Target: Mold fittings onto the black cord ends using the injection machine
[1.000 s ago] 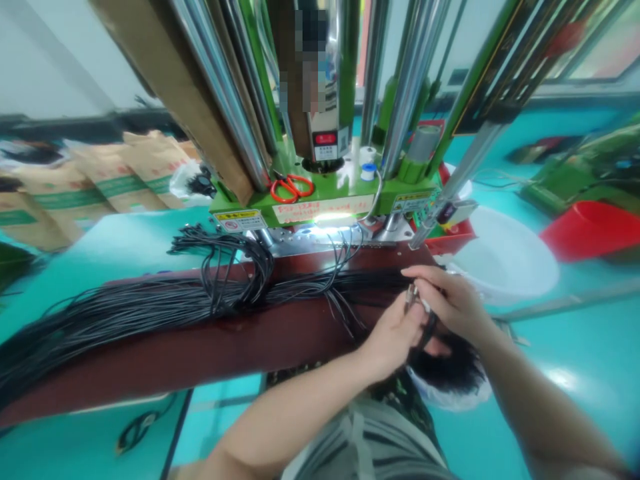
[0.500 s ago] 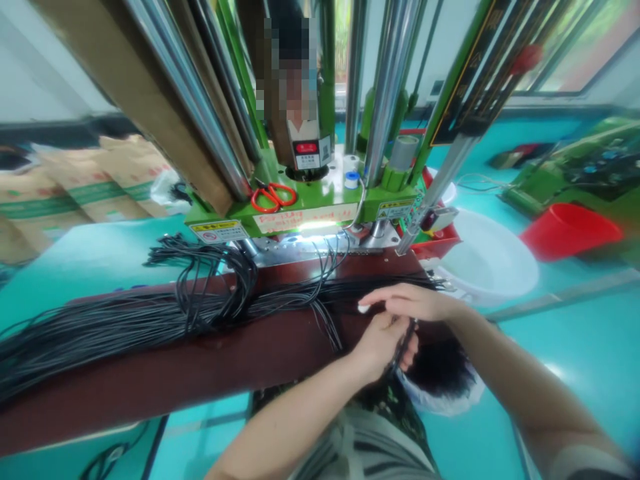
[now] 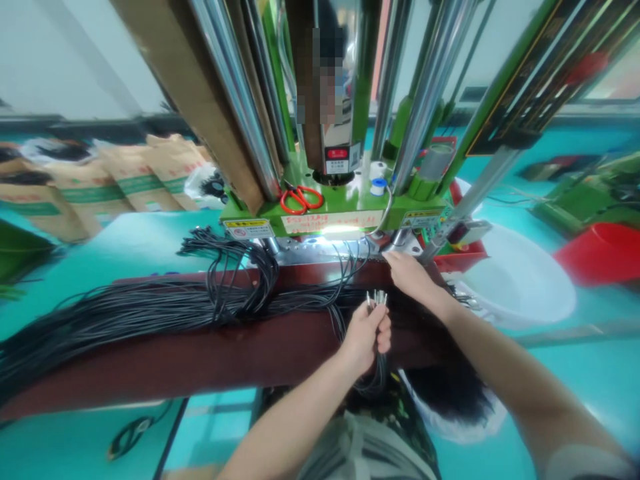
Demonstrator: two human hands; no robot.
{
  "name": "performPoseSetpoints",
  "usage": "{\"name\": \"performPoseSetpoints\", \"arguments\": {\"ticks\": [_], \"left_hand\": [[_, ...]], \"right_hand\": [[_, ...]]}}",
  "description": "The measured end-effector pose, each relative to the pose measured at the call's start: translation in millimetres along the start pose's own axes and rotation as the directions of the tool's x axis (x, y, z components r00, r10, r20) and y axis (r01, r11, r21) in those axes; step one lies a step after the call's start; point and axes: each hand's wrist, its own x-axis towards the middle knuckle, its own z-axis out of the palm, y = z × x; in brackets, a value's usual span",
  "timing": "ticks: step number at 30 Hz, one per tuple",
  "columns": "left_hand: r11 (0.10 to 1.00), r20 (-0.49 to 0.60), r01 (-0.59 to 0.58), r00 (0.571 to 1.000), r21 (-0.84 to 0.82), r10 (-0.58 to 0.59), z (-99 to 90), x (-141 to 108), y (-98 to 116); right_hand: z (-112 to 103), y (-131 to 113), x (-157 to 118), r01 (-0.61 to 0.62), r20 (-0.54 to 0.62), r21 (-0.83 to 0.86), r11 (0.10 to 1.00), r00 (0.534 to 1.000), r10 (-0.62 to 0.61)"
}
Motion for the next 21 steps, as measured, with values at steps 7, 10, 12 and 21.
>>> {"name": "performPoseSetpoints", "arguments": {"ticks": [7, 10, 12, 21], "left_hand": [[0.999, -0.002, 0.032, 1.0, -0.004, -0.032, -2.8, -11, -2], [0.996, 0.014, 0.087, 0.996, -0.028, -0.087, -2.5, -14, -1], [0.995, 0.017, 0.096, 0.995, -0.025, -0.096, -2.1, -15, -1], [0.952, -0.024, 0.088, 0.996, 0.294, -0.084, 11.1, -14, -7]], "right_hand": [[-13, -5, 9, 0.049, 0.167, 0.0, 0.999, 0.985, -0.048], [-31, -4, -11, 0.045, 0.231, 0.067, 0.997, 0.971, -0.06], [-37, -2, -34, -0.016, 0.24, 0.228, 0.974, 0.97, -0.04], [-11, -41, -137, -0.436, 0.412, 0.9, -0.025, 0.828, 0.38]]}}
